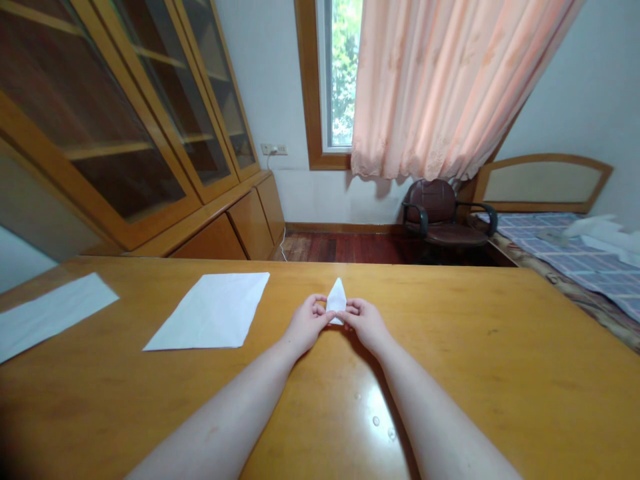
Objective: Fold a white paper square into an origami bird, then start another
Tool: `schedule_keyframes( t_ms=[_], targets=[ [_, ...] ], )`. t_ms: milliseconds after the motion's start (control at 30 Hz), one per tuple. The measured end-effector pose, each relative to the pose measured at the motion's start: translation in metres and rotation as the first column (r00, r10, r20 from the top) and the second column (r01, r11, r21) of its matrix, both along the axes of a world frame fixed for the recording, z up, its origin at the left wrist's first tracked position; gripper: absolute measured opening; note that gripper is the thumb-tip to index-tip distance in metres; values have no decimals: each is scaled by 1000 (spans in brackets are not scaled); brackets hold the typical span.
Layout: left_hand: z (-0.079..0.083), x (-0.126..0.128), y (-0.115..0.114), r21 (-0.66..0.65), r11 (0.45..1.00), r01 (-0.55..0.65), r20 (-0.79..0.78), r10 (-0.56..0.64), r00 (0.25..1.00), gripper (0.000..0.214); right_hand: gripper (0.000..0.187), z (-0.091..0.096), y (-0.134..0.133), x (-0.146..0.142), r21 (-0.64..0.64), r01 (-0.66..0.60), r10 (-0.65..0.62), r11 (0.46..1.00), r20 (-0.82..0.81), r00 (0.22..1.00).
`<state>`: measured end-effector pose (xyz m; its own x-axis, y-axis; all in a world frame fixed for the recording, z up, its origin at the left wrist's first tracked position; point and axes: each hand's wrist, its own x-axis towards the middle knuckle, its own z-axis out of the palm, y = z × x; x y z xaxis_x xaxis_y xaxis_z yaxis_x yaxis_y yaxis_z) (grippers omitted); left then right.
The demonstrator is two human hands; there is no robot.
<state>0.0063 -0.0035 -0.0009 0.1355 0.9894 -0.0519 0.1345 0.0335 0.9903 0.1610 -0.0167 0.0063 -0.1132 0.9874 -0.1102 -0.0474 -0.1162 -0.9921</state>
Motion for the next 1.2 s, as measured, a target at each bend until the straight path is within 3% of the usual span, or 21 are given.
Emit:
schedule_keyframes(
  t_ms=[133, 333, 600, 767, 900, 1033, 1200],
  targets=[
    [0, -1, -1, 38, 997, 69, -42, -68, 997, 22, 31, 2, 0, 1, 6, 12, -12, 1000, 73, 997],
    [-4, -4, -2, 49, 992, 120, -71, -116, 991, 30, 29, 2, 0, 1, 27, 0, -3, 1000, 113, 994],
    [8, -3, -6, 67, 981, 182, -69, -178, 982, 37, 33, -5, 2, 3, 43, 21, -27, 999, 138, 990],
    [1, -4, -3, 106, 980, 171, -111, -159, 981, 39, 33, -5, 1, 3, 47, 5, -13, 999, 171, 985],
    [-3, -5, 0, 134, 983, 125, -149, -105, 983, 39, 30, -2, -1, 1, 19, -58, 56, 998, 86, 995],
    [-1, -5, 1, 131, 990, 53, -99, -40, 994, 36, 34, -1, -2, 0, -7, -134, 133, 991, -6, 991],
    [1, -4, 1, 111, 992, 58, -4, -58, 998, 32, 33, -3, 0, 1, 2, -72, 72, 997, -11, 997]
  ],
)
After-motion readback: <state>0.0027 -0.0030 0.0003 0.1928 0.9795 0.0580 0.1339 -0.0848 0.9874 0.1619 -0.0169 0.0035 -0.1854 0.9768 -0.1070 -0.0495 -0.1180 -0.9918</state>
